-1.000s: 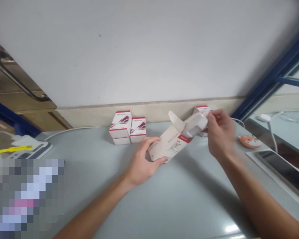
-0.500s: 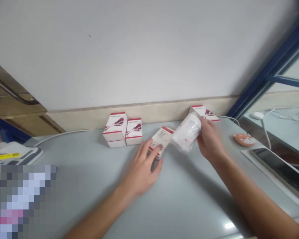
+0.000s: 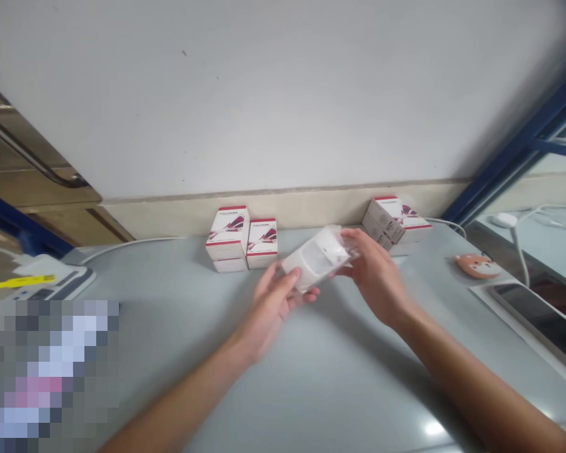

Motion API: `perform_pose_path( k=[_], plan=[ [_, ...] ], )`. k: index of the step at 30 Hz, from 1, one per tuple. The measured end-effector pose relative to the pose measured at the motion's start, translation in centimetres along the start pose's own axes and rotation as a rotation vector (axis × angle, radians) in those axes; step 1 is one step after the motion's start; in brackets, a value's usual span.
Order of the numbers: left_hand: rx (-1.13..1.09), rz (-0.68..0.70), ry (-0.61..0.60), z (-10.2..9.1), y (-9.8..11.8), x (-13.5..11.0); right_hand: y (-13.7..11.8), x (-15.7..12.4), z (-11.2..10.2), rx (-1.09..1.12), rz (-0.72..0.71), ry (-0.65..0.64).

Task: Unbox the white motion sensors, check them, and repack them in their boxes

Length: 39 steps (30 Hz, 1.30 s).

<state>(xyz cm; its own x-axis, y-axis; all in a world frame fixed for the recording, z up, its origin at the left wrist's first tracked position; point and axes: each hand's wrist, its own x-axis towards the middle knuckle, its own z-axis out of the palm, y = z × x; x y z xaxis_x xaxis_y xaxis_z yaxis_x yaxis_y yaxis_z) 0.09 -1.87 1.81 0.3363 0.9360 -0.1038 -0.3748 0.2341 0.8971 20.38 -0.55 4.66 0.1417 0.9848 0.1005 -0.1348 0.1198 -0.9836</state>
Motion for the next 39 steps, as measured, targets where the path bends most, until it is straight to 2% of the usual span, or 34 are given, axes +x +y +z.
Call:
perform_pose_path(
  k=[3, 6, 9, 13, 16, 18, 20, 22, 24, 28, 29, 31, 34, 36, 39],
  plan=[
    [-0.15, -0.096, -0.034, -0.4, 0.2, 0.2, -1.1, -0.7, -0.1, -0.203, -0.171, -0.098],
    [-0.243, -0.218, -0.113, -0.9, 0.0, 0.4, -2.2, -1.1, -0.7, -0.305, -0.292, -0.069],
    [-0.275, -0.293, -0.182, -1.1, -0.3, 0.4, -3.8, 0.0, -1.3, -0.27, -0.425, 0.04],
    [-0.28, -0.297, -0.171, -1.3, -0.2, 0.3, -5.0, 4.8, -1.8, -0.15, -0.619, 0.322],
    [-0.331, -0.294, -0.199, -1.5, 0.4, 0.2, -3.1, 8.8, -1.6, -0.291, -0.39, 0.347],
    [-0.355, -0.32, -0.232, -1.5, 0.7, 0.1, -0.9, 10.6, -1.2, -0.54, -0.193, 0.268],
    [-0.378, -0.362, -0.228, -1.3, 1.0, 0.1, 1.1, 11.3, -0.9, -0.723, -0.092, 0.195],
    [-0.395, -0.382, -0.199, -1.0, 1.2, 0.1, 2.4, 11.1, -0.8, -0.795, -0.1, 0.214],
    [-0.39, -0.371, -0.174, -0.8, 1.2, 0.1, 2.9, 10.2, -0.9, -0.839, -0.207, 0.217],
    [-0.355, -0.348, -0.158, -0.7, 0.9, 0.2, 3.1, 7.6, -2.0, -1.063, -0.397, -0.091],
    [-0.343, -0.344, -0.158, -0.7, 0.9, 0.2, 3.2, 7.0, -2.3, -1.119, -0.42, -0.125],
    [-0.32, -0.335, -0.155, -0.7, 0.8, 0.2, 3.3, 6.0, -2.9, -1.177, -0.493, -0.072],
    [-0.309, -0.336, -0.133, -0.7, 0.7, 0.3, 2.7, 4.7, -3.0, -1.127, -0.621, 0.041],
    [-0.318, -0.338, -0.113, -0.8, 0.6, 0.5, 1.8, 3.6, -2.6, -1.072, -0.61, 0.011],
    [-0.335, -0.349, -0.106, -0.9, 0.5, 0.6, 0.5, 1.9, -1.3, -1.011, -0.438, -0.166]
  ],
)
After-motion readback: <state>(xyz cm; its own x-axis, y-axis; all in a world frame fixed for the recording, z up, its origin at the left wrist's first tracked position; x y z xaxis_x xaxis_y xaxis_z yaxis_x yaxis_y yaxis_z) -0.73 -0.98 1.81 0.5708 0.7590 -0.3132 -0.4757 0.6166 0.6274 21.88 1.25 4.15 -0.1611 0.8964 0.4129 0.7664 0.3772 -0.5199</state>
